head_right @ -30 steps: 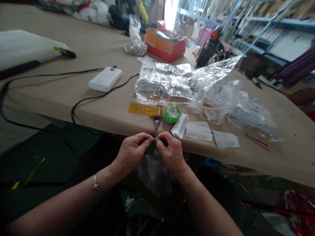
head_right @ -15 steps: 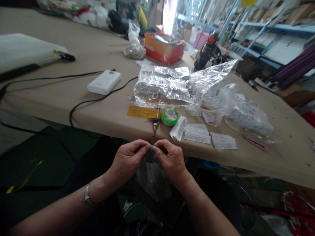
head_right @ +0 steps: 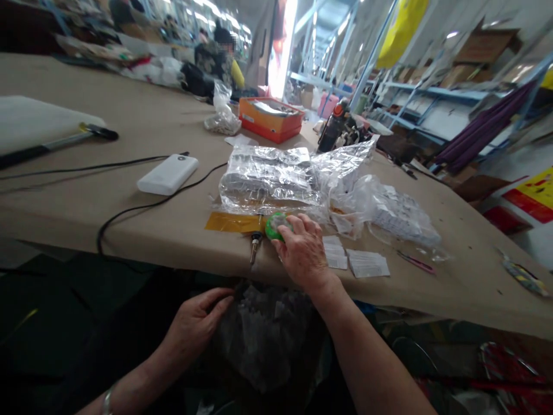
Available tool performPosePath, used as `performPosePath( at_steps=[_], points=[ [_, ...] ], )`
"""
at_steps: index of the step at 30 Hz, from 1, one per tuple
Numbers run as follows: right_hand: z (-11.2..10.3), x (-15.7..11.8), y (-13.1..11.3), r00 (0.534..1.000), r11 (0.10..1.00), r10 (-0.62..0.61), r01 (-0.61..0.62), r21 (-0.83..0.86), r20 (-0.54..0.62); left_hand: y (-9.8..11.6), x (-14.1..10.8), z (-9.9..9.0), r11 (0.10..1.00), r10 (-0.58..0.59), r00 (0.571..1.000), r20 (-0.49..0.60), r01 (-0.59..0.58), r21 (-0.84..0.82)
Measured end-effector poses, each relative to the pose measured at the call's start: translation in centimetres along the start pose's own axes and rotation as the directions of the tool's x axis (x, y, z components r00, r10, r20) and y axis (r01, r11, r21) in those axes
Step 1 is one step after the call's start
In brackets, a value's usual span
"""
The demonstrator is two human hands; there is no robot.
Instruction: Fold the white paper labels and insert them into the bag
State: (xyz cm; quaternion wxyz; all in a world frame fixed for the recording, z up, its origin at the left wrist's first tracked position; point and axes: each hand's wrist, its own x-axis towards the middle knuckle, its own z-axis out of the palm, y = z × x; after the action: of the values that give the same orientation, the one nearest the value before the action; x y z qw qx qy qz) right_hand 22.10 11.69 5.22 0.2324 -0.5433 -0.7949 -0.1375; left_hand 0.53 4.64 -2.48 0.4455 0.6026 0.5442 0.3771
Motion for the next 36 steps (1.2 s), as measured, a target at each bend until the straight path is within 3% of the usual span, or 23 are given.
performPosePath(
  at_steps=[5, 7, 13, 19, 22, 24, 26, 28, 31, 34, 36],
  points=[
    [-1.0, -2.9, 1.7, 0.973, 0.967, 0.122, -0.071, 0.243, -0.198, -0.4, -0.3, 0.5, 1.000, -0.018, 0.999, 0.048, 0.018, 0.012],
    [-1.2, -4.6, 2.1, 0.977, 0.965, 0.131, -0.086, 0.246, -0.170, -0.5, -0.3, 0.9, 0.999, -0.031, 0.997, 0.065, 0.031, 0.010],
    [0.1, -8.8, 1.6, 1.000, 1.000, 0.007, -0.007, -0.008, 0.028, 0.3, -0.6, 2.1, 0.997, -0.063, 0.992, 0.107, 0.067, -0.040],
    [0.5, -9.0, 1.9, 0.992, 0.998, 0.000, 0.008, 0.064, -0.129, 1.9, -0.6, 3.5, 0.980, -0.109, 0.976, 0.189, 0.137, -0.144],
    [-0.2, -9.1, 1.7, 0.974, 0.987, -0.013, 0.048, 0.152, -0.225, 3.7, -0.5, 4.6, 0.877, -0.233, 0.916, 0.326, 0.343, -0.337],
    [-0.9, -9.8, 1.0, 0.968, 0.977, -0.041, 0.090, 0.192, -0.246, 5.0, -0.5, 5.4, 0.687, -0.291, 0.841, 0.456, 0.515, -0.512],
    [-1.7, -10.7, 0.0, 0.971, 0.965, -0.082, 0.134, 0.225, -0.223, 6.0, -0.3, 6.2, 0.461, -0.266, 0.782, 0.564, 0.617, -0.638],
    [-2.3, -11.7, -1.1, 0.976, 0.952, -0.117, 0.162, 0.258, -0.183, 6.7, 0.1, 6.9, 0.318, -0.222, 0.771, 0.597, 0.636, -0.703],
    [-2.7, -12.6, -1.8, 0.981, 0.938, -0.148, 0.180, 0.297, -0.128, 7.1, 0.7, 7.8, 0.282, -0.260, 0.791, 0.554, 0.611, -0.740],
    [-2.5, -12.3, -0.6, 0.991, 0.954, -0.092, 0.116, 0.278, -0.100, 7.1, 1.0, 8.0, 0.338, -0.311, 0.785, 0.536, 0.619, -0.709],
    [-2.2, -11.7, 0.8, 0.997, 0.982, 0.014, 0.000, 0.186, -0.073, 7.1, 1.0, 7.9, 0.403, -0.352, 0.773, 0.528, 0.634, -0.660]
  ],
)
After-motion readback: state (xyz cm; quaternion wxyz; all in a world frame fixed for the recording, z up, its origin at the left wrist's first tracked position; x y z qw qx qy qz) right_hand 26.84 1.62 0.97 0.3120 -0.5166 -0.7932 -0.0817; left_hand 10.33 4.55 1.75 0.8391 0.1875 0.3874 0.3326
